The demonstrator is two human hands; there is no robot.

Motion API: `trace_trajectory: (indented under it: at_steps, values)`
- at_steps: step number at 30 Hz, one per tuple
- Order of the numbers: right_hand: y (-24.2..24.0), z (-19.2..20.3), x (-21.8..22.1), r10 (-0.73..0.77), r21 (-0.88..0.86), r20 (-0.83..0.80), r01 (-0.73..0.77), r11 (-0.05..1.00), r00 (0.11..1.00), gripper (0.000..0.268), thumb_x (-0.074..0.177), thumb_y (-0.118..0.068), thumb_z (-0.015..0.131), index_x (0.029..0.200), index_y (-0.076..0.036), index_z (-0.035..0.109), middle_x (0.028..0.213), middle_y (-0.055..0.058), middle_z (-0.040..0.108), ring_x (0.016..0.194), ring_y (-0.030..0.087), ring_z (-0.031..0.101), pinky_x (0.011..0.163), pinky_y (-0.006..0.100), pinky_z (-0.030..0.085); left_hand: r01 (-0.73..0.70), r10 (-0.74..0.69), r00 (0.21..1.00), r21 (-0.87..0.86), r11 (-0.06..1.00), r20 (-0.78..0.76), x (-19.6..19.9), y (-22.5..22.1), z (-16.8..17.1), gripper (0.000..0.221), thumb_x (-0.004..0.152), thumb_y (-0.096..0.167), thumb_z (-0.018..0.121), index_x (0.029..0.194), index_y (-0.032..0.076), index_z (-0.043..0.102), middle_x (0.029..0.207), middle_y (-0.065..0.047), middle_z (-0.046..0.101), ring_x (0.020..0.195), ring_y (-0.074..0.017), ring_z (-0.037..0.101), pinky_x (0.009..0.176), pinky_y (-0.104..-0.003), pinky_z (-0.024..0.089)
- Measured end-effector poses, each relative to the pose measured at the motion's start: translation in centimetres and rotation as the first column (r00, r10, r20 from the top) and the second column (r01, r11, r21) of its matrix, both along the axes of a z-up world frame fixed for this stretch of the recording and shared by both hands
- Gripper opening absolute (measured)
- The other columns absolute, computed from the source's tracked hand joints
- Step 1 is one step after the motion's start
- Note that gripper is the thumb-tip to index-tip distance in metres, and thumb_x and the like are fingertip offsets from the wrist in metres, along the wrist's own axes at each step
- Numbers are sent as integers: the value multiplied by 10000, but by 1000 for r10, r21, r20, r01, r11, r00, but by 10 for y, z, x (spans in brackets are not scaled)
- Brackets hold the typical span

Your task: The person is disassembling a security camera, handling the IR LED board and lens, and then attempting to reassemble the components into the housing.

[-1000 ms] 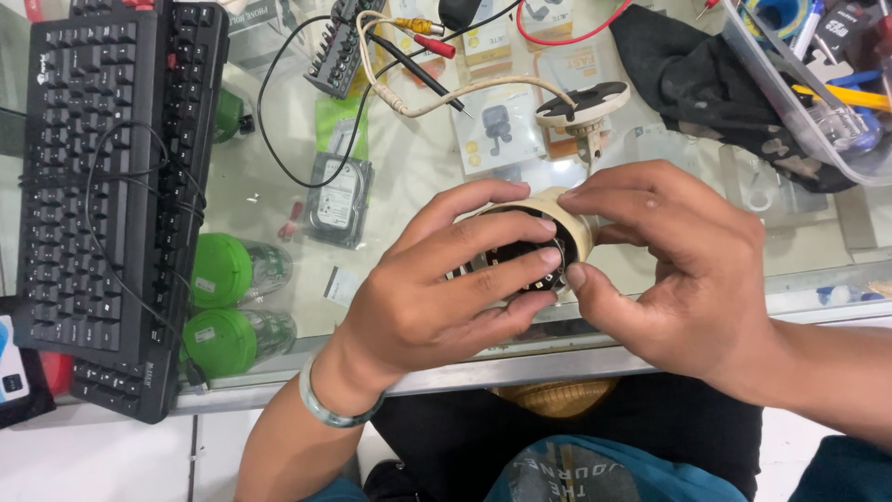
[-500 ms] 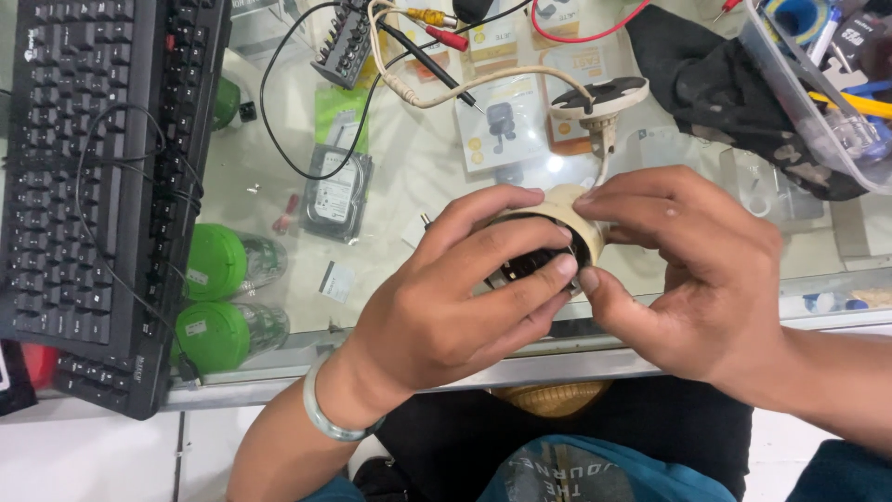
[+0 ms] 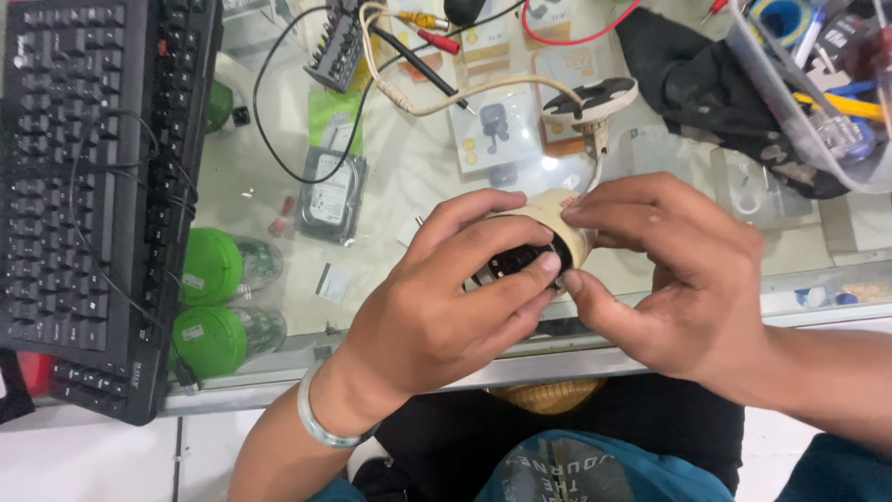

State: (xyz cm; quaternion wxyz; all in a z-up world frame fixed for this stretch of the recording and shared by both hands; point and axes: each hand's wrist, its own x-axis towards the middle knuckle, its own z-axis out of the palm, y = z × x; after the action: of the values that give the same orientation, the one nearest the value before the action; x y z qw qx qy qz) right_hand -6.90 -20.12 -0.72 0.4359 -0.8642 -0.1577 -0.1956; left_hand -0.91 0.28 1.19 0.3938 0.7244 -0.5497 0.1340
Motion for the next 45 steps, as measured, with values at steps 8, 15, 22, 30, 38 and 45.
trace_trajectory:
  at_steps: [8, 15, 22, 30, 38, 45]
  values:
    - [-1, 0, 2, 19, -35, 49, -17, 999, 999, 274, 910, -132, 719, 1080, 83, 707, 1046, 234, 685, 915, 294, 699, 792, 344, 575, 20, -22, 989, -12, 1000, -145, 1, 0, 0, 147, 945, -69, 758, 1011, -77, 627, 1055, -248, 630, 1012, -449, 660, 1031, -587, 596]
    - [-2, -1, 3, 20, -41, 46, -18, 999, 999, 287, 910, -143, 736, 1083, 84, 714, 1066, 239, 685, 954, 306, 711, 836, 357, 583, -5, 2, 984, -17, 1000, -180, -3, 3, -5, 216, 956, -85, 764, 1090, -32, 603, 1087, -251, 635, 1053, -467, 666, 1065, -595, 594]
    - [-1, -2, 1, 13, -11, 38, -13, 1000, 999, 287, 902, -107, 736, 1085, 112, 705, 1037, 256, 667, 877, 287, 679, 735, 312, 602, 19, -24, 992, -38, 999, -121, 3, -2, -5, 173, 926, -106, 747, 1010, -79, 599, 1035, -213, 632, 985, -328, 661, 1037, -594, 616]
    - [-1, -4, 0, -19, -12, 67, 20, 1000, 998, 287, 899, -162, 732, 1030, 93, 721, 984, 242, 673, 786, 259, 679, 696, 307, 578, -14, 24, 983, 56, 998, -183, 2, 6, -9, 287, 1021, 99, 729, 1235, -31, 588, 1195, -235, 631, 1209, -487, 689, 1118, -582, 642]
    - [-6, -4, 0, 45, -106, -64, -52, 993, 997, 555, 842, -287, 797, 1246, 63, 649, 1254, 229, 651, 1134, 315, 651, 896, 354, 583, -8, 11, 982, 16, 1000, -188, 13, 7, -11, 219, 1008, 77, 669, 1195, -26, 620, 1158, -228, 639, 1169, -458, 718, 1062, -508, 668]
    - [-10, -7, 5, 154, -131, -75, -163, 978, 985, 751, 792, -295, 927, 1371, 35, 581, 1365, 207, 664, 1212, 325, 678, 1032, 414, 525, 92, -87, 960, 3, 996, -268, 23, 14, -12, 281, 990, 139, 735, 1197, -33, 656, 1199, -241, 651, 1210, -433, 708, 1104, -472, 647]
